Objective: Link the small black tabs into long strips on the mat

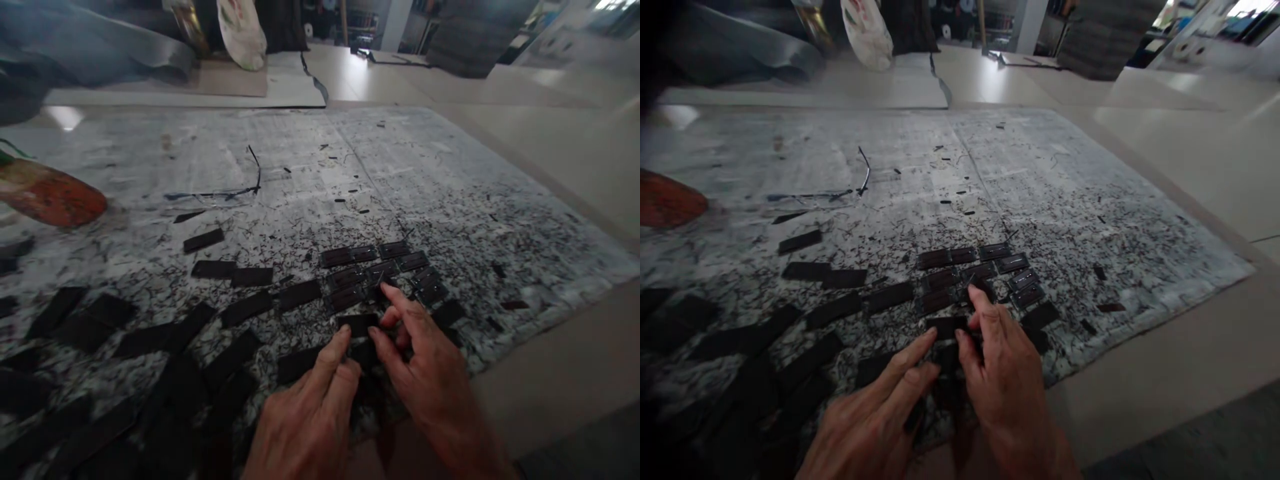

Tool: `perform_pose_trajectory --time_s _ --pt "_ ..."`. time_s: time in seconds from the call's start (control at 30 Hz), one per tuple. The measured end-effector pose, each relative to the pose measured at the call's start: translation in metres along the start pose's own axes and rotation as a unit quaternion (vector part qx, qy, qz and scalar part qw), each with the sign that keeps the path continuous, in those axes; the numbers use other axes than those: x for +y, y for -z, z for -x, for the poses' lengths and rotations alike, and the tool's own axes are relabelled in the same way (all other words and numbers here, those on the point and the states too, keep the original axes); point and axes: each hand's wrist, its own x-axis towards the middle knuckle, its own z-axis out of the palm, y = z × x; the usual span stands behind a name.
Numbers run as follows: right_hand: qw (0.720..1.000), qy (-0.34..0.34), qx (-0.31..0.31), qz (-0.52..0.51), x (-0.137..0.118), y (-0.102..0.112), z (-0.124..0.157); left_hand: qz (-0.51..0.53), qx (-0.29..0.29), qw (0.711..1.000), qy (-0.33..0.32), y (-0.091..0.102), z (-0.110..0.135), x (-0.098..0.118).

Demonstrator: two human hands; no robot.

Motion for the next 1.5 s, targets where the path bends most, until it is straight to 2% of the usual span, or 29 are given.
perform_pose_trajectory --time_s 0.17,0.3,0.4,0.53,0.9,1.07,1.27,1.37,1.5 --pt "0.998 -0.011 0.038 -0.048 0.001 0.004 0.009 0.037 -0.015 0.999 0.024 0.003 0.002 0.0" --pt "0.997 0.058 0.036 -0.028 0.003 0.006 0.016 0.04 -0.025 0.998 0.039 0.005 0.0 0.004" --pt "0.993 0.114 0.018 0.004 0.004 0.005 0.018 0.045 -0.008 0.998 0.038 0.005 -0.002 0.006" --pt "0.99 0.136 0.015 0.024 0.007 0.004 0.02 0.043 -0.006 0.998 0.046 0.006 -0.005 0.008" --pt "0.992 0.128 -0.014 0.002 0.009 0.007 0.023 0.014 0.007 0.999 0.041 0.005 -0.003 0.01" --pt "0.99 0.118 -0.03 -0.064 0.01 0.011 0.024 0.023 0.008 0.999 0.042 0.002 -0.002 0.01" --pt "0.986 0.028 0.078 -0.146 0.011 0.014 0.03 0.026 -0.006 0.998 0.053 0.007 -0.003 0.011" --pt "0.991 0.062 0.06 -0.103 0.008 0.012 0.028 0.027 -0.042 0.997 0.065 0.011 -0.003 0.013" --pt "0.993 0.12 0.01 0.018 0.005 0.007 0.024 0.036 -0.076 0.993 0.083 0.015 -0.005 0.017"
